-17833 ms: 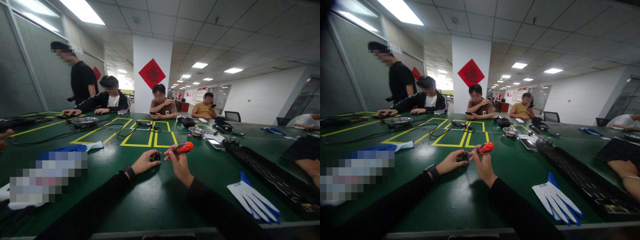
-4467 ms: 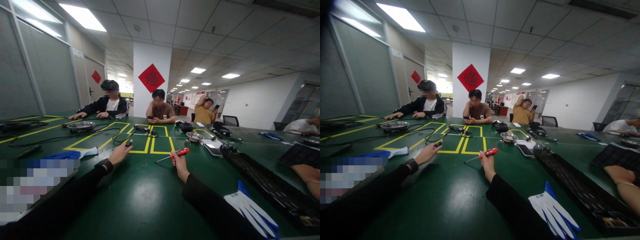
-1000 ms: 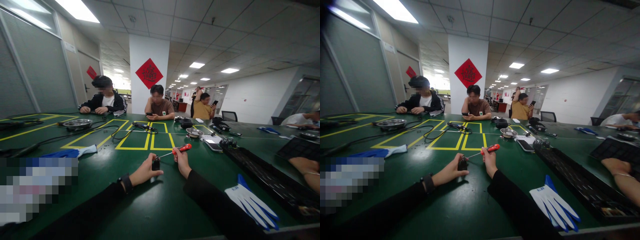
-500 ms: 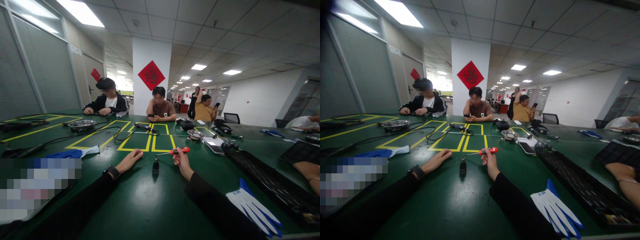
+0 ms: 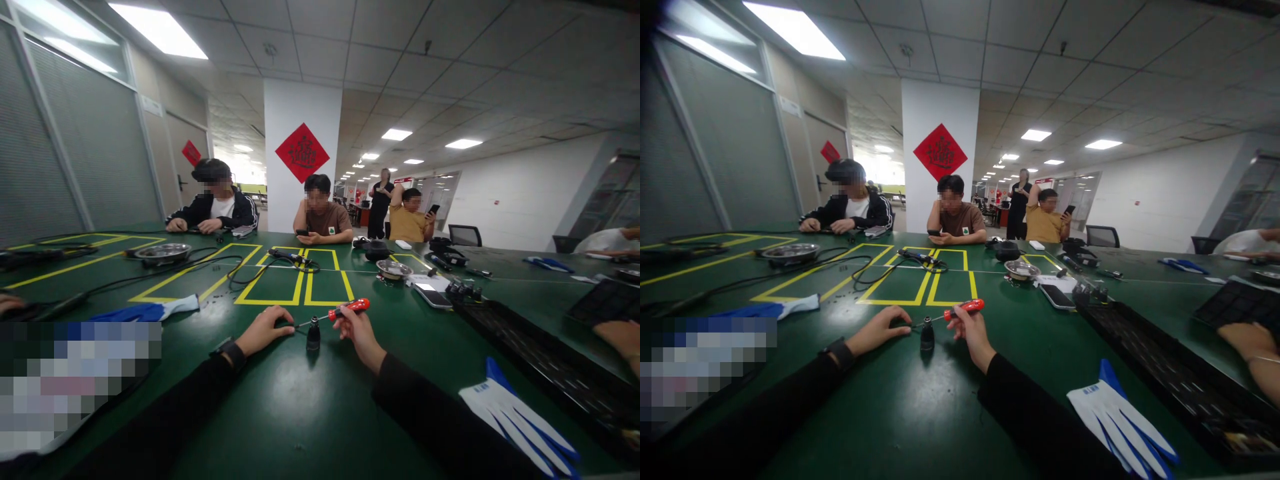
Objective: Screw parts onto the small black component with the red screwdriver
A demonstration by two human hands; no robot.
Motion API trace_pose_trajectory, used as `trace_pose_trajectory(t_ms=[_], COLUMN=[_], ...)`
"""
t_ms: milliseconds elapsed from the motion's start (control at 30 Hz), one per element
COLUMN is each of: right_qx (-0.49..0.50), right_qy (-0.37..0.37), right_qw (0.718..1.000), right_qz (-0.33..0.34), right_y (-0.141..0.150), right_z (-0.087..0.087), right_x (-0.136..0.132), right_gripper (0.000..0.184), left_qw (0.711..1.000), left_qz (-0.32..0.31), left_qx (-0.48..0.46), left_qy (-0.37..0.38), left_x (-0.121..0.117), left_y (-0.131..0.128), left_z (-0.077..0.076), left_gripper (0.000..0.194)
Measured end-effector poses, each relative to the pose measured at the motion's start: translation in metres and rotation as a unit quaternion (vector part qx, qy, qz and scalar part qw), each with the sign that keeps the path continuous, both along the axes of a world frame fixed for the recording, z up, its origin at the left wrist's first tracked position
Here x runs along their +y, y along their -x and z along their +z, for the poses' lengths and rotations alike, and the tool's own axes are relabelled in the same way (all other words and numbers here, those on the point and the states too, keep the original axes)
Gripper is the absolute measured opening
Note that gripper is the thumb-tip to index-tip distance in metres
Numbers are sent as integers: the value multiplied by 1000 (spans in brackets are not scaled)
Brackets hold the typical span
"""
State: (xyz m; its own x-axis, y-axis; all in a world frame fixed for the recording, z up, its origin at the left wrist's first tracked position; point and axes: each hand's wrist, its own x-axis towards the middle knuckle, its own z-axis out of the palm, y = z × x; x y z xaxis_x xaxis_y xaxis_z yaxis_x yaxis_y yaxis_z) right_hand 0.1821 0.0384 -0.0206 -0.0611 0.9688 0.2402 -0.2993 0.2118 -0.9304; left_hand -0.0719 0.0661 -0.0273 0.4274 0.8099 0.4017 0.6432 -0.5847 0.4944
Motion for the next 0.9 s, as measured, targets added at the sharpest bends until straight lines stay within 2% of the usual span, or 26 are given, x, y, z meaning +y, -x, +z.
trace_pose_trajectory(t_ms=[100, 367, 500, 700, 900], right_qx=[-22, 1, -6, -16, 49], right_qy=[-13, 7, -6, -5, 1], right_qw=[1000, 1000, 1000, 1000, 999], right_qz=[3, -4, 3, 23, 0], right_y=[2, 0, 1, 2, -1], right_z=[0, 0, 1, 3, 1], right_x=[-1, -2, -4, -5, -3], right_gripper=[31, 31, 31, 31, 28], left_qw=[1000, 999, 999, 1000, 1000], left_qz=[8, 5, 4, -2, 13], left_qx=[7, 25, 28, 13, -4], left_qy=[-9, -29, -31, -6, 25], left_x=[-2, -10, -14, -9, -2], left_y=[-4, -9, -10, -11, -8], left_z=[0, 5, 8, 8, 1], left_gripper=[29, 27, 28, 24, 27])
